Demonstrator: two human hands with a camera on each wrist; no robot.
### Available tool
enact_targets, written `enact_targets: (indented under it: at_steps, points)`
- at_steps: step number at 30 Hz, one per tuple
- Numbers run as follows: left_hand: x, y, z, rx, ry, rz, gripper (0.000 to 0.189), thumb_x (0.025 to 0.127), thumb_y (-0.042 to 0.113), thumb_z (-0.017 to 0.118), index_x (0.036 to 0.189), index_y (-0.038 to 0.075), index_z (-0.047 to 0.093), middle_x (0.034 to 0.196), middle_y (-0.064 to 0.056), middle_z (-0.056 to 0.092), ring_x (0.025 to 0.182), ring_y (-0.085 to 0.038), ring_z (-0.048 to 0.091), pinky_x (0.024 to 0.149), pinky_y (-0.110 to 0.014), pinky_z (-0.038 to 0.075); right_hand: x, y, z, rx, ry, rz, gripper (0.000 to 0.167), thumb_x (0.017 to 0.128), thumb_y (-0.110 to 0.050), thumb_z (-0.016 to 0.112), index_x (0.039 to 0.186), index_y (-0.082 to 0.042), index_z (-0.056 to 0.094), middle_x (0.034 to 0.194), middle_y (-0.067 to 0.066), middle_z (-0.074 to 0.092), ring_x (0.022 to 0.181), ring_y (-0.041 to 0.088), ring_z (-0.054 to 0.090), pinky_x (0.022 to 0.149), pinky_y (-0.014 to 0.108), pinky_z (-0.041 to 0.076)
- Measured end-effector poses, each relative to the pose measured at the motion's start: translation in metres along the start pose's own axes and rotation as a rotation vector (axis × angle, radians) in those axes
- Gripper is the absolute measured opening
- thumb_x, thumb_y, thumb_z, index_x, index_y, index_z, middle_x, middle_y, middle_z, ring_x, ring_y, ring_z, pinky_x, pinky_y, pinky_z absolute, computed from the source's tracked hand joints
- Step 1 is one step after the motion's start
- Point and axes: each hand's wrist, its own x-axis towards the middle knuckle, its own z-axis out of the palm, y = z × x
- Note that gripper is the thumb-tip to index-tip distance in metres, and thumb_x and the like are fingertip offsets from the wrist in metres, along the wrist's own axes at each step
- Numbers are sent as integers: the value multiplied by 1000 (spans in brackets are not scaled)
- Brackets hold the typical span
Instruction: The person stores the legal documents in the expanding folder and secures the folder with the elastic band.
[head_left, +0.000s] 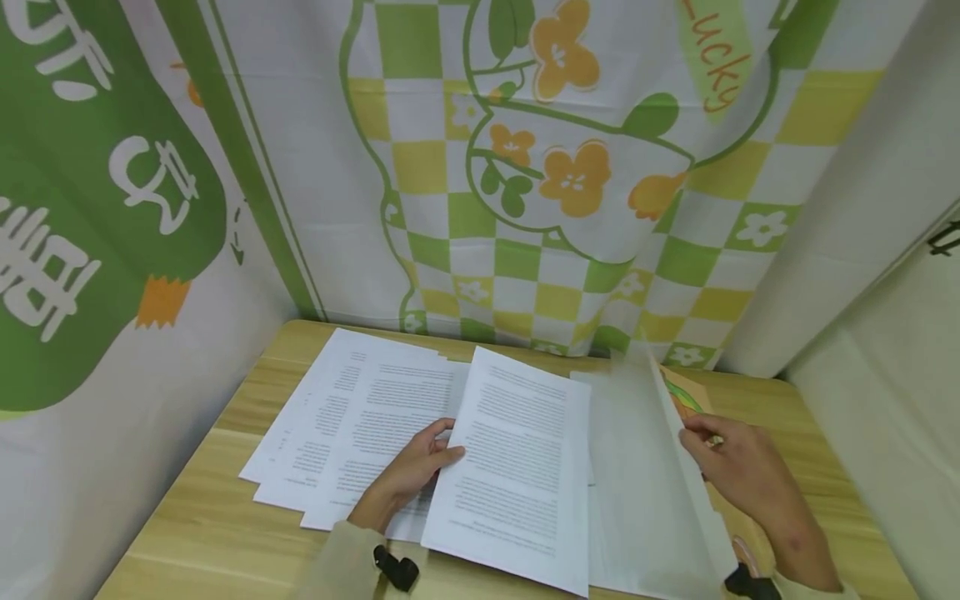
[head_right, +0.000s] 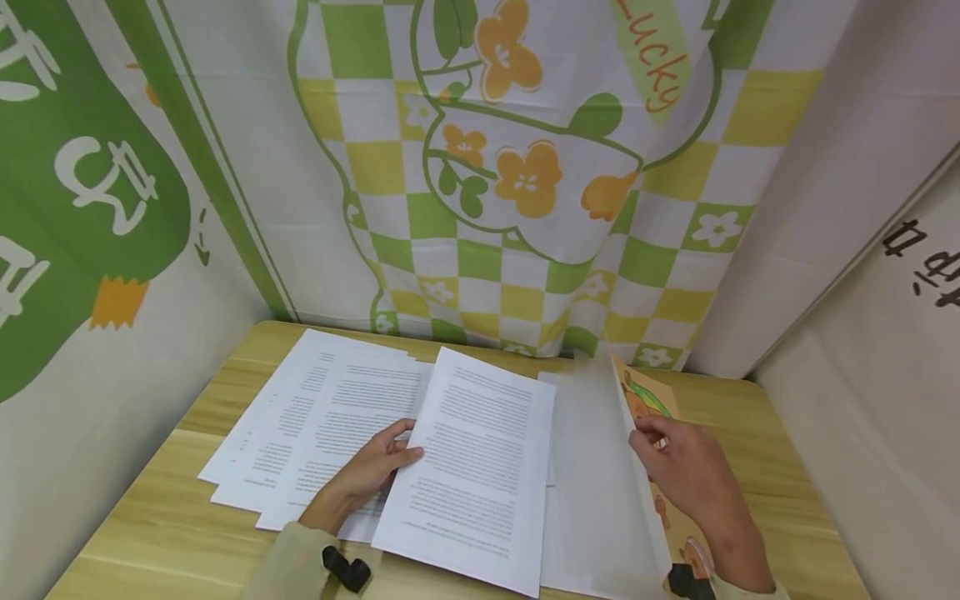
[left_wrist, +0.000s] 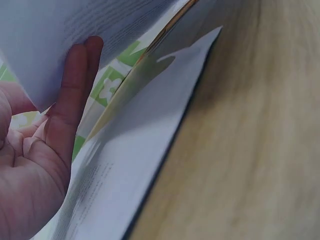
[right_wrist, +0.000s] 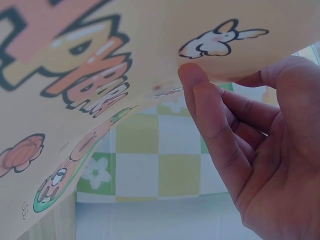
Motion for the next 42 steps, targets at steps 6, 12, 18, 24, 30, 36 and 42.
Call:
enact_targets:
  at_steps: [6,12,18,24,30,36,42]
  points:
    - [2,1,0,-5,0,1,45,103,9,62,144,0,47,105,-16,72,86,-24,72,69,-32,57,0,1,-1,0,-6,4,39,104,-25,58,128,3,70,78,-3,68,55,10,61,48,29,43]
    - [3,2,2,2,2,6,45,103,9,62,145,1,47,106,-17,73,87,-25,72,70,-32,57,0,1,-1,5,-29,17,41,104,-27,57,128,3,69,77,-3,68,56,10,62,48,29,43]
    - [7,5,1,20,2,18,46,103,9,61,145,-1,46,106,-17,72,86,-24,72,69,-31,57,1,1,-2,11,-29,16,40,104,-26,56,128,3,70,80,-1,69,56,11,62,47,30,43]
    - [14,11,-5,80,23,35,41,103,8,60,142,-1,50,102,-16,73,82,-22,72,66,-31,56,0,1,-2,3,-32,25,39,104,-27,56,127,3,70,78,-2,68,55,11,61,47,30,42]
    - [19,16,-8,124,29,35,40,103,8,59,142,-2,51,101,-15,73,80,-21,72,65,-30,56,0,0,-2,-1,-30,37,39,104,-26,57,126,2,71,75,-3,67,56,11,61,49,30,43]
    - [19,18,-11,175,83,23,40,103,9,60,141,-3,54,99,-14,73,77,-22,71,63,-32,56,0,0,-2,3,-32,34,40,104,-26,57,127,3,70,71,-3,65,54,11,60,48,30,42]
    - [20,18,-16,208,97,39,43,104,7,57,145,-6,51,101,-16,73,77,-23,71,64,-32,57,0,0,-2,4,-34,27,40,105,-27,56,127,3,70,72,-3,66,54,11,60,48,30,43]
